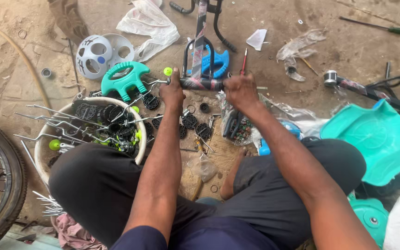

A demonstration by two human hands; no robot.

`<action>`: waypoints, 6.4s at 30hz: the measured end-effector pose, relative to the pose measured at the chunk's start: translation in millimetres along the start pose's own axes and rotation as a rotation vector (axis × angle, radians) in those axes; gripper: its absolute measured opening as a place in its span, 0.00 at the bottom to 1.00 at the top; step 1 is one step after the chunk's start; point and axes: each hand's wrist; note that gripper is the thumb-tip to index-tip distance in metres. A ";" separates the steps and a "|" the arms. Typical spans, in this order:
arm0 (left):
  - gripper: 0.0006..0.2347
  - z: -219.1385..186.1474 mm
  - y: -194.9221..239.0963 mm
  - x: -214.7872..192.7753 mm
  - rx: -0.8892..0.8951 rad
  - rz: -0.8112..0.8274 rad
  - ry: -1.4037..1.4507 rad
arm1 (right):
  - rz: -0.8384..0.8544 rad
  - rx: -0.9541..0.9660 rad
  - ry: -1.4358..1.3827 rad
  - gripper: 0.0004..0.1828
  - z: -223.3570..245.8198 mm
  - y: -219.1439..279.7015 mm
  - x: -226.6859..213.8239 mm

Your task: The person assembles a child's tricycle by attaching wheels to the frame using a wrench and screwdriver. They secure the front wheel and then attach the rear wheels, tightening the nuts to complete the assembly.

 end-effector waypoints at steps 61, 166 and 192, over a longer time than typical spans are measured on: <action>0.33 -112.5 113.7 43.1 0.875 0.610 -1.104 | 0.735 0.545 -0.232 0.11 -100.5 162.9 151.4; 0.03 -58.9 93.4 76.1 1.055 0.664 -0.913 | -0.348 0.771 -1.540 0.16 -58.7 64.7 -12.5; 0.21 -87.1 114.0 82.2 1.075 0.673 -0.655 | 0.162 0.747 -0.663 0.15 -103.4 53.1 -170.6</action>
Point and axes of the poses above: each hand's wrist, its own y-axis away from the middle knuckle, its own x-axis out of the palm, z = x × y, and after that the axes turned 1 degree about y, right-handed
